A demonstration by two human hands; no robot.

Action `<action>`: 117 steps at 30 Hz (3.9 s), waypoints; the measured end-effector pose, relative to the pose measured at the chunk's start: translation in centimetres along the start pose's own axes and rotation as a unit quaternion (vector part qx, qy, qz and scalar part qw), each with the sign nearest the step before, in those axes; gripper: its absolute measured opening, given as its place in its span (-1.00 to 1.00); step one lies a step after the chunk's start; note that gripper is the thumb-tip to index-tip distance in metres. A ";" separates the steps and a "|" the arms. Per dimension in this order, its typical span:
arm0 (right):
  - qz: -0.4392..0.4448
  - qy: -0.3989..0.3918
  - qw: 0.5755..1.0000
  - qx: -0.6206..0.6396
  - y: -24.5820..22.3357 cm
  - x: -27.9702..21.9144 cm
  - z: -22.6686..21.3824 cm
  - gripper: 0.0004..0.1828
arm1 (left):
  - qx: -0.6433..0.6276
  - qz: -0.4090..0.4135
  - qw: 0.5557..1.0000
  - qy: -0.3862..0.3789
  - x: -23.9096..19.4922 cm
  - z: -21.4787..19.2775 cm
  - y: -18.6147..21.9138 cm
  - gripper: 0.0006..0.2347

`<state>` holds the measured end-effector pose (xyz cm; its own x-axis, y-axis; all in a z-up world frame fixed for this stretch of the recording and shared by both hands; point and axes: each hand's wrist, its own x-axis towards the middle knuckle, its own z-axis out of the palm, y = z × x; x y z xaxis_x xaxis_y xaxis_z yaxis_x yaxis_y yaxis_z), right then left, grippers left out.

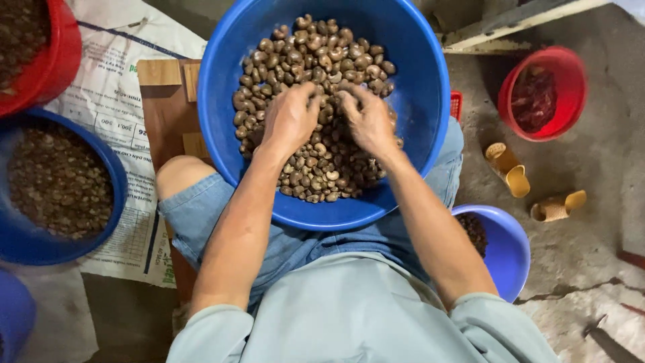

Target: The person sits with a large blue basin of cashew nuts on their lap and sorts the nuts by hand, moving them between the main basin and smaller blue and red basins nearby.

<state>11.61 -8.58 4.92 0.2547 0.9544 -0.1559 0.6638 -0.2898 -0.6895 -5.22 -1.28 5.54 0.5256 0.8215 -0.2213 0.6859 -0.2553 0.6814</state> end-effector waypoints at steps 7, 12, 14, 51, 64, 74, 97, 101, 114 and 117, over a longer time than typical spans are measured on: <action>0.352 -0.082 0.699 0.617 0.4 -2.3 4.6 -0.41 | -0.088 0.163 0.971 0.153 -2.3 0.2 5.4 -0.84; 0.274 -0.060 0.601 0.749 1.1 -2.2 4.7 -0.54 | -0.115 0.226 0.953 0.168 -3.6 2.2 6.5 -0.84; 0.322 -0.050 0.546 0.771 -0.7 -2.5 2.2 -0.71 | -0.175 0.250 0.926 0.225 -3.6 3.7 5.3 -0.85; 0.525 0.179 0.832 0.024 47.2 -37.8 -3.0 -0.32 | 0.100 0.171 0.979 -0.052 -1.5 6.9 0.2 -0.75; -0.120 0.230 0.965 0.029 6.8 -12.9 -12.8 -0.76 | 0.175 0.062 0.971 -0.148 1.9 4.7 0.6 -0.41; -0.097 0.164 0.978 -0.082 3.1 -10.6 -8.7 -0.31 | 0.057 0.106 0.985 0.124 1.4 -1.5 -1.2 -0.74; -0.144 0.071 0.985 -0.060 9.7 0.7 -12.6 -0.37 | 0.116 0.011 0.962 0.248 -2.6 -7.9 -4.3 -0.52; -0.042 0.155 0.982 -0.097 7.5 -4.3 -11.0 -0.26 | 0.138 -0.014 0.954 0.265 -3.8 -8.4 -4.5 -0.63; -0.071 0.150 0.982 -0.089 12.4 -5.2 -9.4 -0.27 | 0.211 -0.153 0.947 0.190 -7.7 -7.0 -5.1 -0.57; -0.159 0.068 0.983 -0.053 16.2 1.4 -11.8 -0.34 | 0.234 -0.117 0.955 0.140 -9.0 -7.1 -0.2 -0.27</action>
<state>31.03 -12.77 1.90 0.1086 0.9816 0.1571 0.7925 0.0098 -0.6097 -13.65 -4.98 12.37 0.2210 0.9711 -0.0896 0.9521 -0.1949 0.2358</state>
